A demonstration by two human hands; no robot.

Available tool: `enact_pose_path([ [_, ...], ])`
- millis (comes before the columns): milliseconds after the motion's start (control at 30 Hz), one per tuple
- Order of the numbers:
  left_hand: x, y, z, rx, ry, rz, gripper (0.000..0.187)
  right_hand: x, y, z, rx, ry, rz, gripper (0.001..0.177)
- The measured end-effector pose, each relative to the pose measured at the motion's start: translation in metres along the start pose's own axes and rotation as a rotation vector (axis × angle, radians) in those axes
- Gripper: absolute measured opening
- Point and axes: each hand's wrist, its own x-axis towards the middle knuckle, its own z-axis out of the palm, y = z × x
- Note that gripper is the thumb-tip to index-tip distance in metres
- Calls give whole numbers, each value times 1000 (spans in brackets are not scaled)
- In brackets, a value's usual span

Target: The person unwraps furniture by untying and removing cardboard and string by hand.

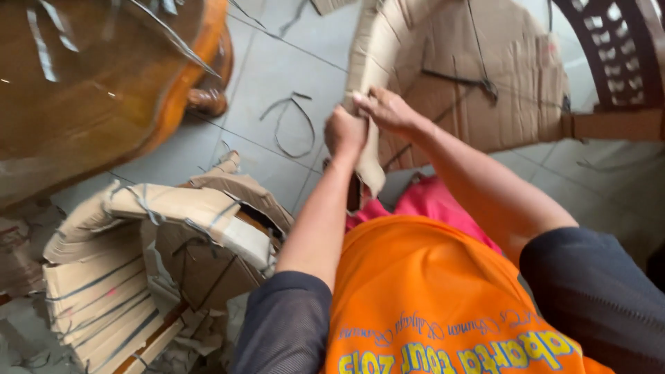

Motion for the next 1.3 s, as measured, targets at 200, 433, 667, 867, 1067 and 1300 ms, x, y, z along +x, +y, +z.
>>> enact_pose_path([
  [200, 24, -26, 38, 32, 191, 39, 44, -75, 113, -62, 529, 2, -8, 81],
  [433, 36, -38, 47, 48, 264, 95, 45, -210, 441, -61, 606, 398, 497, 69],
  [667, 35, -39, 50, -16, 304, 196, 45, -373, 647, 25, 466, 529, 776, 47],
  [867, 59, -57, 54, -19, 306, 162, 52, -385, 637, 61, 337, 240, 743, 59],
  [1067, 59, -62, 52, -53, 328, 209, 50, -355, 558, 23, 480, 260, 620, 52],
  [1300, 61, -63, 50, -66, 315, 220, 49, -357, 509, -29, 551, 446, 593, 42],
])
